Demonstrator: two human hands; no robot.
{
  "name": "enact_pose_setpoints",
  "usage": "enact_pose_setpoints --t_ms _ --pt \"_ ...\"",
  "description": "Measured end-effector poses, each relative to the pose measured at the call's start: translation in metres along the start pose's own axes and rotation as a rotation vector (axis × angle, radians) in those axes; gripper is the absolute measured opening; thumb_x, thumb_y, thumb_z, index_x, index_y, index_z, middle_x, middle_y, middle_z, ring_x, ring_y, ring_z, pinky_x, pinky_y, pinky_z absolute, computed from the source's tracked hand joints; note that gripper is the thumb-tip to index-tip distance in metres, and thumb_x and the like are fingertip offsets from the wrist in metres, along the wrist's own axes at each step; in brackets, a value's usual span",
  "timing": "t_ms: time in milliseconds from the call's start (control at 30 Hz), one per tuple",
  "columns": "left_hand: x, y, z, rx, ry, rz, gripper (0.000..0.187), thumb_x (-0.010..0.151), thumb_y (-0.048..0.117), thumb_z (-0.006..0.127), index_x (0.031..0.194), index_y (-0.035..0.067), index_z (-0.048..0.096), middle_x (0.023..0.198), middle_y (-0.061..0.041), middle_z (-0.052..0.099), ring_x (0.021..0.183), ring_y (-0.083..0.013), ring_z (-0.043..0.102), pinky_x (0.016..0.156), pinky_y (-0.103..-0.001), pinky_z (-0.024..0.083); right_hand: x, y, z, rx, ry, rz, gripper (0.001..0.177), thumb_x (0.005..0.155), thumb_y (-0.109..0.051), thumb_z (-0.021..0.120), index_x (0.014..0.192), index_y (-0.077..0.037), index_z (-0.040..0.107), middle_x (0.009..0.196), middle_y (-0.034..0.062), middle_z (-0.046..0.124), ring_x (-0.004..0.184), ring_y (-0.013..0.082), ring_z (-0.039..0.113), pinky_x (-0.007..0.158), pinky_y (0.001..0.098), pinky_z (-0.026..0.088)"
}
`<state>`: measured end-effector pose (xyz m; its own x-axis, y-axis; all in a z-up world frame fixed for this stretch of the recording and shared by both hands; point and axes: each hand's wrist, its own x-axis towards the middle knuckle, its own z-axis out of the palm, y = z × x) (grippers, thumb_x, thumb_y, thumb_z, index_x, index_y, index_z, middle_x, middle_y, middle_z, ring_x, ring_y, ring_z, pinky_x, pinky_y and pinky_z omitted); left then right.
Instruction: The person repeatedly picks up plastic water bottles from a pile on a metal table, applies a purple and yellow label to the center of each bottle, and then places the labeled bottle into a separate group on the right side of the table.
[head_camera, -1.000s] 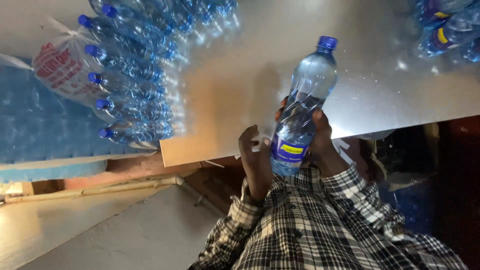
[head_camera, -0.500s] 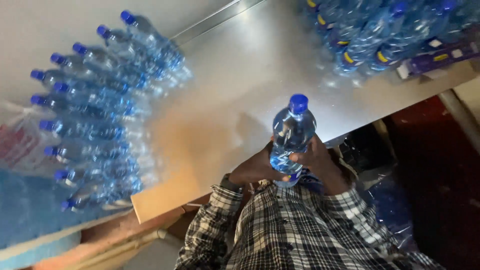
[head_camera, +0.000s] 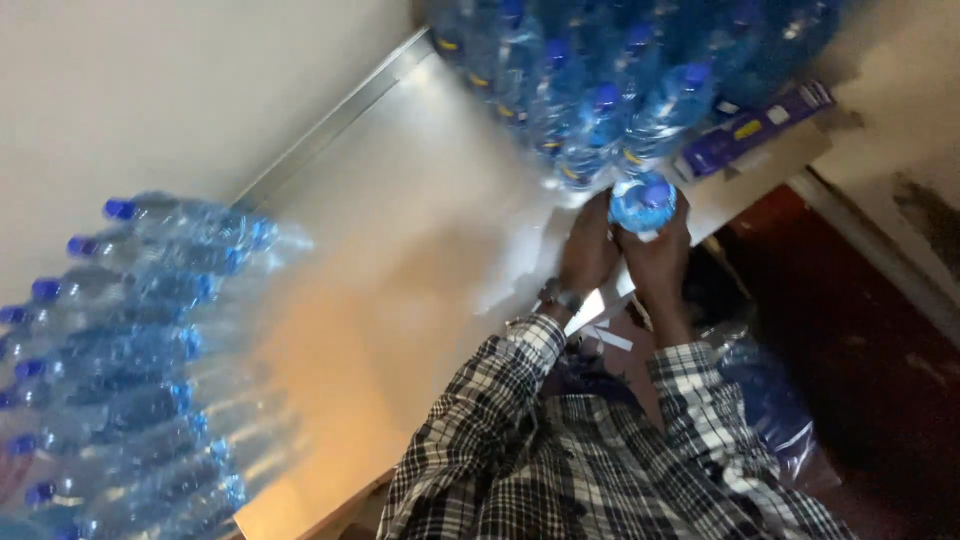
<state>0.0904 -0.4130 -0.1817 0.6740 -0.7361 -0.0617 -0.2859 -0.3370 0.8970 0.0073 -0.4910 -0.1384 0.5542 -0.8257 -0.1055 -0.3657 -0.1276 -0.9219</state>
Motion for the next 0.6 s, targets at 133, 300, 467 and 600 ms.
enact_pose_setpoints --t_ms 133,300,467,600 --pt "0.024 0.058 -0.01 -0.077 0.194 0.072 0.059 0.099 -0.017 0.047 0.157 -0.018 0.038 0.149 -0.049 0.049 0.141 -0.071 0.048 0.12 -0.077 0.046 0.047 -0.001 0.013 -0.043 0.028 -0.041 0.098 0.086 -0.016 0.099 0.164 -0.005 0.041 0.156 0.0333 0.06 0.145 0.0565 0.055 0.127 0.0658 0.043" --pt "0.037 -0.014 0.031 -0.125 0.331 -0.058 0.074 0.097 -0.005 0.067 0.164 -0.004 0.036 0.16 -0.034 0.043 0.149 -0.062 0.047 0.122 -0.067 0.052 0.077 0.036 -0.008 0.177 -0.203 -0.092 0.09 0.097 -0.006 0.084 0.17 0.003 0.031 0.163 0.0308 0.05 0.157 0.0482 0.044 0.127 0.0582 0.043" --pt "0.032 -0.012 0.032 -0.159 0.391 -0.093 0.067 0.103 0.02 0.078 0.157 -0.005 0.047 0.148 -0.029 0.051 0.141 -0.0545 0.057 0.113 -0.056 0.061 0.157 0.187 -0.014 0.491 0.302 0.318 0.014 0.11 -0.016 0.07 0.124 -0.013 0.068 0.106 0.0045 0.067 0.087 0.0127 0.068 0.069 0.0287 0.061" --pt "0.029 -0.014 0.031 -0.127 0.362 -0.102 0.066 0.106 0.021 0.076 0.161 0.002 0.046 0.15 -0.024 0.051 0.134 -0.0545 0.063 0.109 -0.052 0.063 0.181 0.2 -0.001 0.425 0.345 0.426 0.042 0.103 -0.037 0.088 0.12 -0.01 0.06 0.109 0.0101 0.067 0.071 0.0186 0.072 0.052 0.0301 0.059"
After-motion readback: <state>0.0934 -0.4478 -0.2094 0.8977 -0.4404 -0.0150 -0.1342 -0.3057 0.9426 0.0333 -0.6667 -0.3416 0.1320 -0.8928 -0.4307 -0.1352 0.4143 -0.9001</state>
